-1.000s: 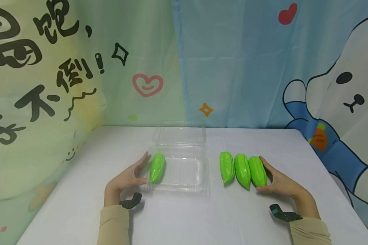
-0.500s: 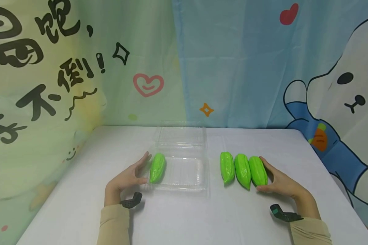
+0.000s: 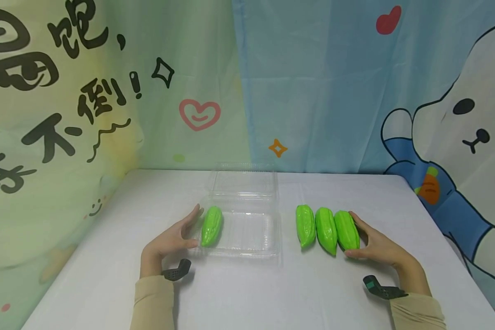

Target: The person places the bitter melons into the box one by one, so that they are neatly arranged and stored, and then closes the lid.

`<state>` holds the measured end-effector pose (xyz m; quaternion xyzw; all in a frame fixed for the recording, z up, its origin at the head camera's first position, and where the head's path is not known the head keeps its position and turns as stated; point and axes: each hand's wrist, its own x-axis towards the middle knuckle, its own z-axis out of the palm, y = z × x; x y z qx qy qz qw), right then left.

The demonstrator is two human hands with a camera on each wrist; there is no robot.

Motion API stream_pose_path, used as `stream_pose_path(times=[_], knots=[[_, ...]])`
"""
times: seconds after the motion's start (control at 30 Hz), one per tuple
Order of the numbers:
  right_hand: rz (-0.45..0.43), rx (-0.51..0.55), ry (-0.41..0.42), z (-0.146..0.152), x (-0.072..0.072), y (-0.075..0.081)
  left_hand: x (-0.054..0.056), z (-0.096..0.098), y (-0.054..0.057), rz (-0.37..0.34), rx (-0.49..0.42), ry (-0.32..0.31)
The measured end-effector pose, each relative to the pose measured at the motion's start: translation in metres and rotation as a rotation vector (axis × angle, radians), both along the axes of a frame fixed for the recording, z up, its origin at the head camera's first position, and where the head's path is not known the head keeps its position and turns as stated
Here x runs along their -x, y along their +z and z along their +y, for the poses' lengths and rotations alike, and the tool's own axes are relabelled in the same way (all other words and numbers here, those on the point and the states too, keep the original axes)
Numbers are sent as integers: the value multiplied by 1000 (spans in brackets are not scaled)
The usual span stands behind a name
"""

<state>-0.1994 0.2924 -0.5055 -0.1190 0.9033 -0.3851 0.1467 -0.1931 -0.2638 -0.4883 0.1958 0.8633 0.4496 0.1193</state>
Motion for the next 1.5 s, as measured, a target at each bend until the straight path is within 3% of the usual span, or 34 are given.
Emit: stream_pose_path(times=[0.8, 1.5], knots=[[-1, -13, -25, 2, 0, 1, 0, 0, 0, -19, -30, -11], [22, 46, -27, 3, -5, 17, 0, 0, 0, -15, -22, -7]])
